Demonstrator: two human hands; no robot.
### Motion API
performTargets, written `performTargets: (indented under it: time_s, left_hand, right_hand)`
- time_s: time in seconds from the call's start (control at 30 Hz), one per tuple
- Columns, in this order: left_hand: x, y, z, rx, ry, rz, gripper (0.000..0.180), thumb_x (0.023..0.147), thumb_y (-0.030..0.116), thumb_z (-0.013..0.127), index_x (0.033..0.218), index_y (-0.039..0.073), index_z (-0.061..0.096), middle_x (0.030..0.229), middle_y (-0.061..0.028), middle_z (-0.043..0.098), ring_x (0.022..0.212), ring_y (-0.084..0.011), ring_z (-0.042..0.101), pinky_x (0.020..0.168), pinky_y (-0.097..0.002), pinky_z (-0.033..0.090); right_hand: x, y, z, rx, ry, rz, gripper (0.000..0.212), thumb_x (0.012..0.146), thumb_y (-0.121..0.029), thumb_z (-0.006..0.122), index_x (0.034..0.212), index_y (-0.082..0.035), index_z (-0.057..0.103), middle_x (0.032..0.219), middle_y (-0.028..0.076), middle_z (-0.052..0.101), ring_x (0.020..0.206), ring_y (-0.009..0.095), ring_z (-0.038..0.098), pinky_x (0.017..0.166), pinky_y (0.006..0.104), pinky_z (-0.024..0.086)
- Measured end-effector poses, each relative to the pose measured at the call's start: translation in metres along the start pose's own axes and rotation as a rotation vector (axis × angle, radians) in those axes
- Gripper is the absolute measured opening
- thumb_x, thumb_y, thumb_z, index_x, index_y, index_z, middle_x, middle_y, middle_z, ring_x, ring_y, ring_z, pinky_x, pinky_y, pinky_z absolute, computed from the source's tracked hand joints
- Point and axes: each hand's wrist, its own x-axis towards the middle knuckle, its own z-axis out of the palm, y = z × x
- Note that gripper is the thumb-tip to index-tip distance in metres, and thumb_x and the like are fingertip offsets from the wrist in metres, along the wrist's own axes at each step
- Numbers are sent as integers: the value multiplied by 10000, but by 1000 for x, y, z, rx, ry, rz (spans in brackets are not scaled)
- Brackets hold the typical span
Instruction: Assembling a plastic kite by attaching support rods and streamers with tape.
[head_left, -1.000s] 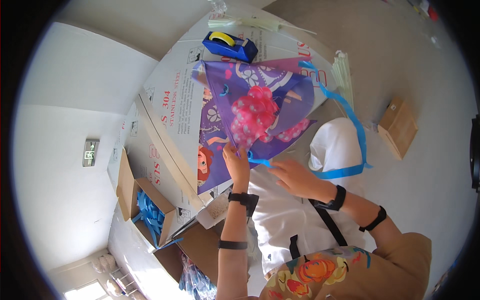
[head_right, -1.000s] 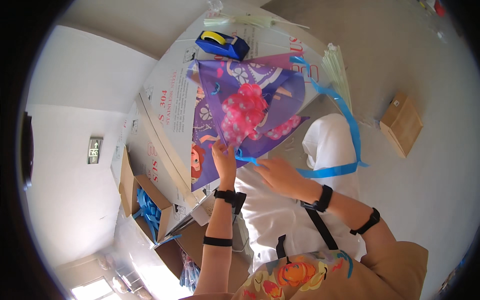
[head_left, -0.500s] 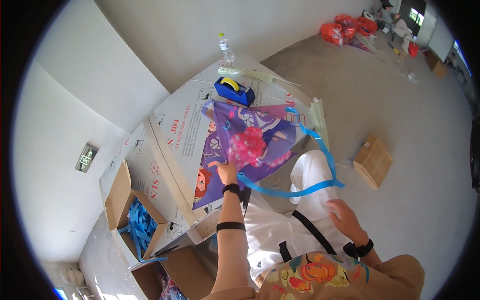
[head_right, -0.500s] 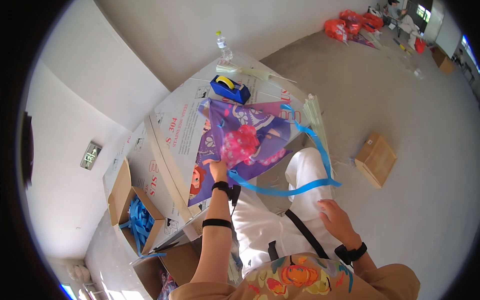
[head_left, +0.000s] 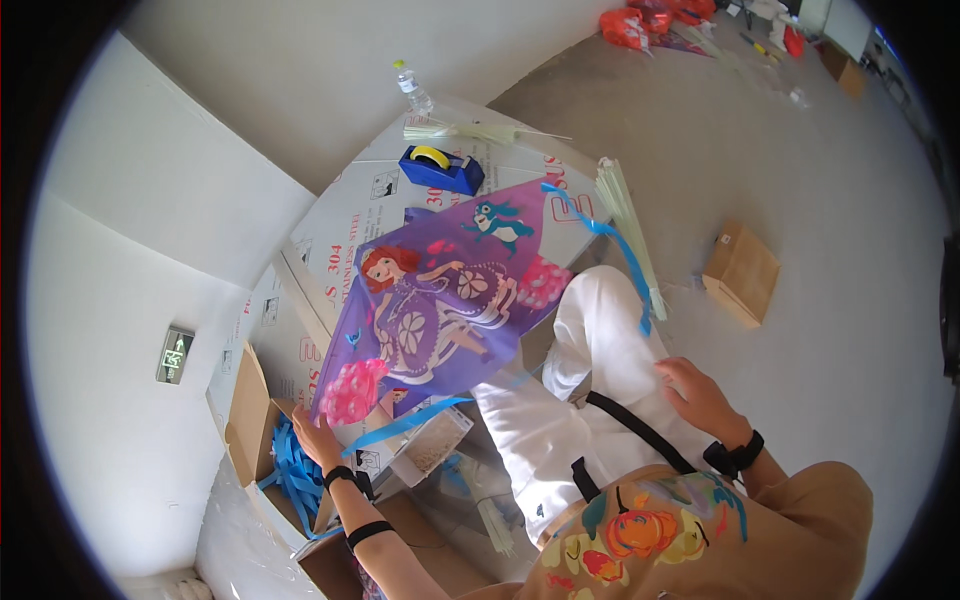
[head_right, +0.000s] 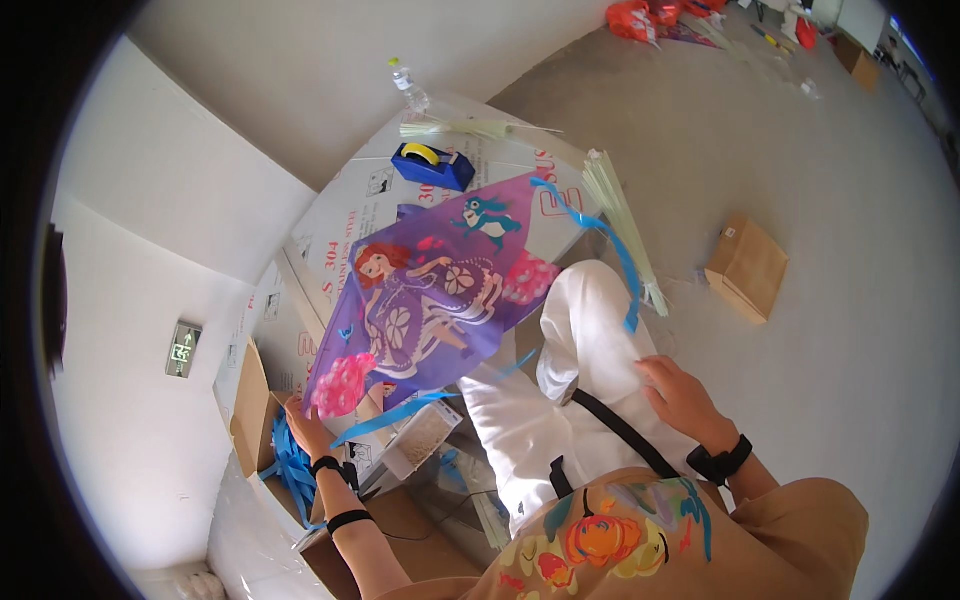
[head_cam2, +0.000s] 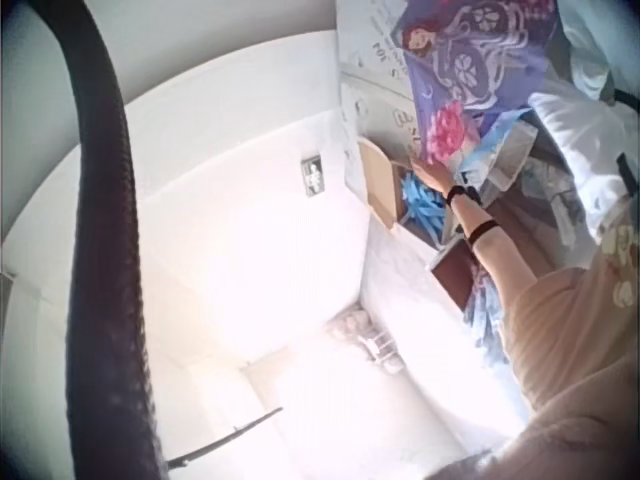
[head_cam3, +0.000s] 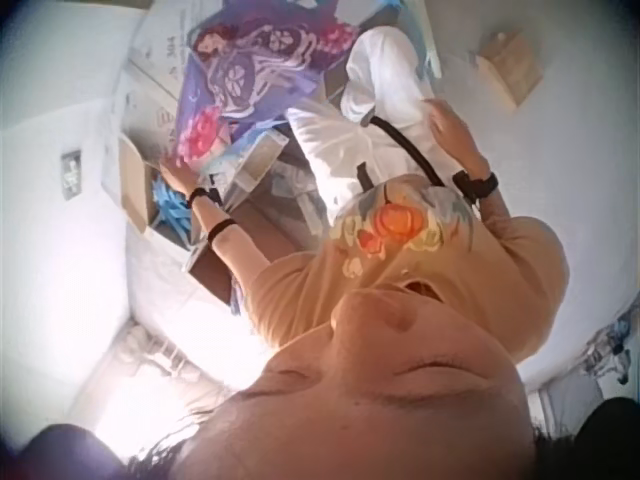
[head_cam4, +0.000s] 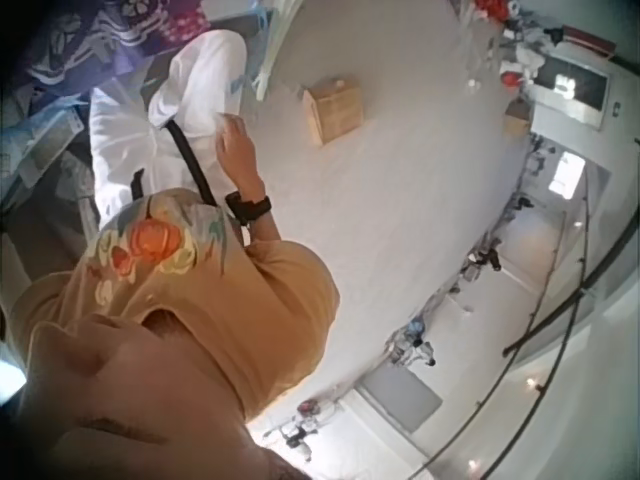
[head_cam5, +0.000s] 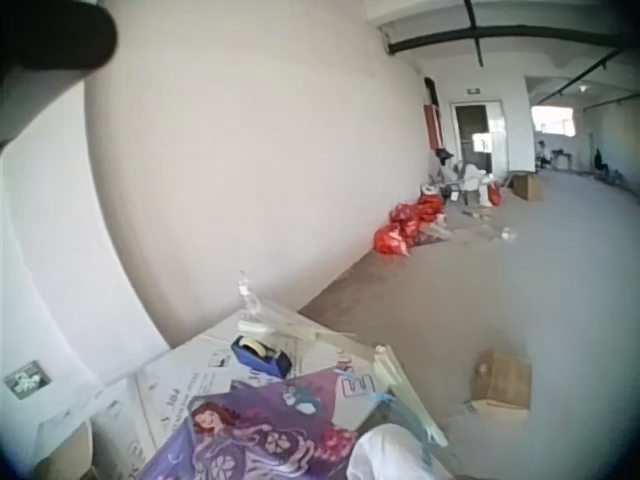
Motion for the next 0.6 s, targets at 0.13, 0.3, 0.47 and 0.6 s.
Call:
performTargets:
  time_s: [0.13,0.3,0.47,0.6]
  left_hand:
    - [-33,-15,15,338,175,127,543,859,85,653,1367,100,463,1443,-133,457,1307,-326,444,1046,-471,370]
    - [-122,67,47,110,-136,463,612,831,38,615,1411,61,419,1468,-160,420,1329,-360,412,1096,-487,328]
    - [-256,98,41,-248,-245,176,570,830,-13,578,1380,24,433,1410,-208,461,1265,-387,460,1059,-474,368]
    - [-369,79,20,-318,-212,-345,558,804,-29,565,1346,4,438,1278,-209,521,1196,-387,492,1020,-460,399]
  right_hand:
    - [14,-12,6,-22,-56,-46,355,896,-103,570,1245,-49,537,1239,134,567,1072,359,585,876,419,507]
    - [20,-6,19,-30,-109,-8,336,893,-91,572,1225,-51,548,1215,129,579,1048,352,598,861,413,509]
    - [19,32,22,-24,-47,212,276,883,-77,577,1158,-59,572,1134,136,595,956,354,614,790,407,518]
    - [-42,145,10,-440,-35,213,73,896,-89,541,959,-57,559,920,155,601,783,394,602,703,464,503]
